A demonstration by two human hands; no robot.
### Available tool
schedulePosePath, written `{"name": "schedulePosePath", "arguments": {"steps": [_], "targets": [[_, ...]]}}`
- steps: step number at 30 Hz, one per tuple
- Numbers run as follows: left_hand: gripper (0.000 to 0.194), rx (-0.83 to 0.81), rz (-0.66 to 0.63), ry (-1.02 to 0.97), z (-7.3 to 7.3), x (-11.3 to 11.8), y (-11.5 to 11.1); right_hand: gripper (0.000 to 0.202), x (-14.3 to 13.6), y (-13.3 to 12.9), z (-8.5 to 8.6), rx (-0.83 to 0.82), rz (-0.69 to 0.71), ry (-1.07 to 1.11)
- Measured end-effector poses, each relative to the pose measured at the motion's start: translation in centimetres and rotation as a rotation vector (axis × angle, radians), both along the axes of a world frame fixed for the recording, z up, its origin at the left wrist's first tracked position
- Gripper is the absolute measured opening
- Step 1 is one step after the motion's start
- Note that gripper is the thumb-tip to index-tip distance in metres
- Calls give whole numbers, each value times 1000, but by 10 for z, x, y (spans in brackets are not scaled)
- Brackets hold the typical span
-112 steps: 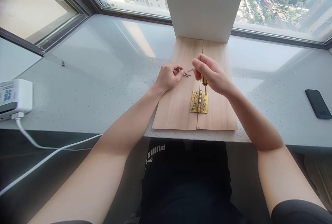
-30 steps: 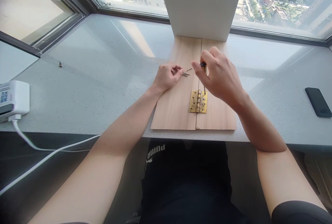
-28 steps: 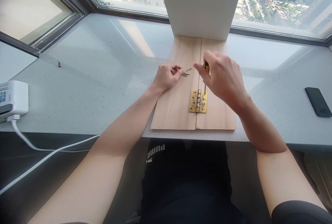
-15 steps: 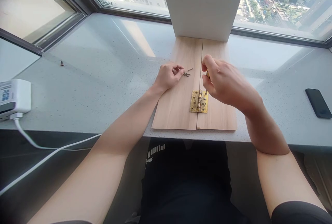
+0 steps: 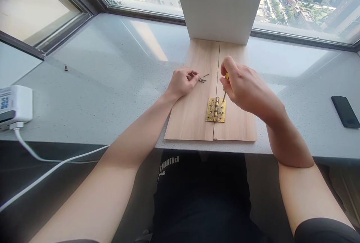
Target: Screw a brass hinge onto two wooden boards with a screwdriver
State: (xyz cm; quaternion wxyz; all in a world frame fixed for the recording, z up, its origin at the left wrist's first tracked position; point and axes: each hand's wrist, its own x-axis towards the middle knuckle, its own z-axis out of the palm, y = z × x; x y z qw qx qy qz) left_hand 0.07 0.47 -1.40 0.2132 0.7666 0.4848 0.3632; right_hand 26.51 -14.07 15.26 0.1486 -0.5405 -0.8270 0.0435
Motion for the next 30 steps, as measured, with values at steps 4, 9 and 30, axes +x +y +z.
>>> {"name": "schedulePosePath", "arguments": {"steps": [4, 9, 30], "targets": [[10, 3, 0, 8, 2, 0, -2, 14, 2, -3, 0, 13, -2, 36], [10, -22, 2, 0, 2, 0, -3, 30, -9, -1, -1, 29, -198, -28], [10, -9, -4, -4, 1, -1, -2, 30, -5, 3, -2, 98, -142, -40]]}}
